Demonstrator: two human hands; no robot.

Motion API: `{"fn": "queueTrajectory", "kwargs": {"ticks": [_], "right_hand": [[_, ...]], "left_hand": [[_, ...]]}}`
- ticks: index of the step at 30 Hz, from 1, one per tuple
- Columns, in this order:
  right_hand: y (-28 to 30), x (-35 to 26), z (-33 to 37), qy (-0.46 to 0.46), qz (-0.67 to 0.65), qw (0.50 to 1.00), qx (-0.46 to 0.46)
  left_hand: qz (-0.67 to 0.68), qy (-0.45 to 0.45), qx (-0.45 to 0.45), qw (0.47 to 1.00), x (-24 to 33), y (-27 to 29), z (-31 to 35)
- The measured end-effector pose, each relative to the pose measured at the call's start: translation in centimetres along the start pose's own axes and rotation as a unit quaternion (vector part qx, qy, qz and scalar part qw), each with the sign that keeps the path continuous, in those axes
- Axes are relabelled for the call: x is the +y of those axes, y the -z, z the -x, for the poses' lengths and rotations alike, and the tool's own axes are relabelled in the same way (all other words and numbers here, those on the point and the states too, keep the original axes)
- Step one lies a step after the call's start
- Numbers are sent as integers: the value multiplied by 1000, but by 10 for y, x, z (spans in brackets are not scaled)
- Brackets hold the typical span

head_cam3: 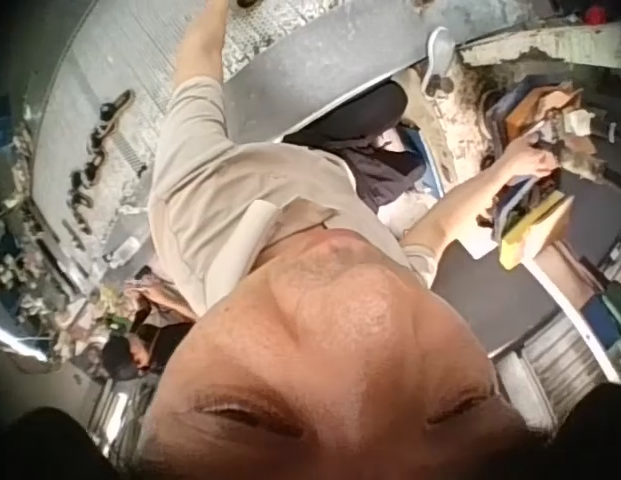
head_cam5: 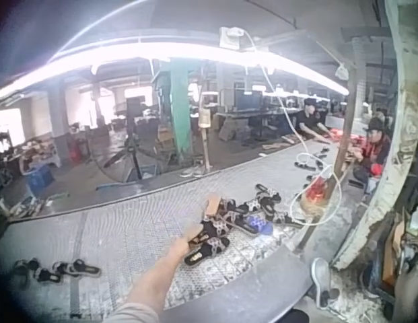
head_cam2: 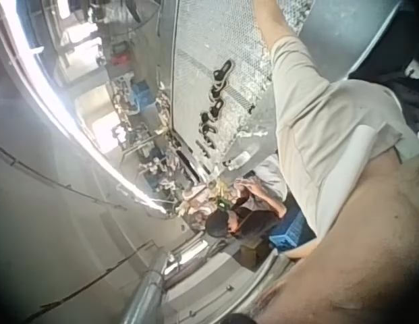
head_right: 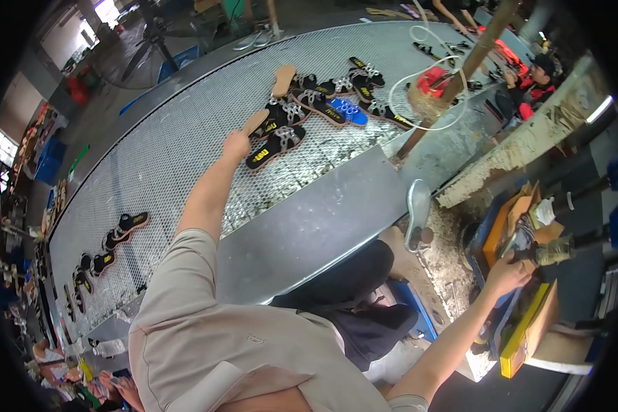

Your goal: Assembling shoe components by hammering heels onto soles on an industrial production line.

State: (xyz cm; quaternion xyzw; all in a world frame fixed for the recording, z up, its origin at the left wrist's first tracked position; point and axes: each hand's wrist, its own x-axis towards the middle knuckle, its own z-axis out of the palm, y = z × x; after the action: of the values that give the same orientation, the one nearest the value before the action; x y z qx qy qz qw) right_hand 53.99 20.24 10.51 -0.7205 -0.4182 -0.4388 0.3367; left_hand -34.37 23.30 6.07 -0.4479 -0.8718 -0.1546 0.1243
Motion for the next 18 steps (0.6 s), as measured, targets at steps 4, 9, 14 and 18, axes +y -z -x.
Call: {"fn": "queueTrajectory", "kwargs": {"ticks": [4,9,14,18], "right_hand": [[13,-21,4,-39,-45,997,-52],[-13,-38,4,-119,-55,990,56],[-15,-57,16,-198,-183,963,19],[72,-69,66,-91,-358,923,105]], "left_hand": [[84,-15,125,988,32,0,9],[360,-27,204,910,93,-8,30],[770,53,-112,625,207,-16,138],[825,22,-250,507,282,-8,253]]}}
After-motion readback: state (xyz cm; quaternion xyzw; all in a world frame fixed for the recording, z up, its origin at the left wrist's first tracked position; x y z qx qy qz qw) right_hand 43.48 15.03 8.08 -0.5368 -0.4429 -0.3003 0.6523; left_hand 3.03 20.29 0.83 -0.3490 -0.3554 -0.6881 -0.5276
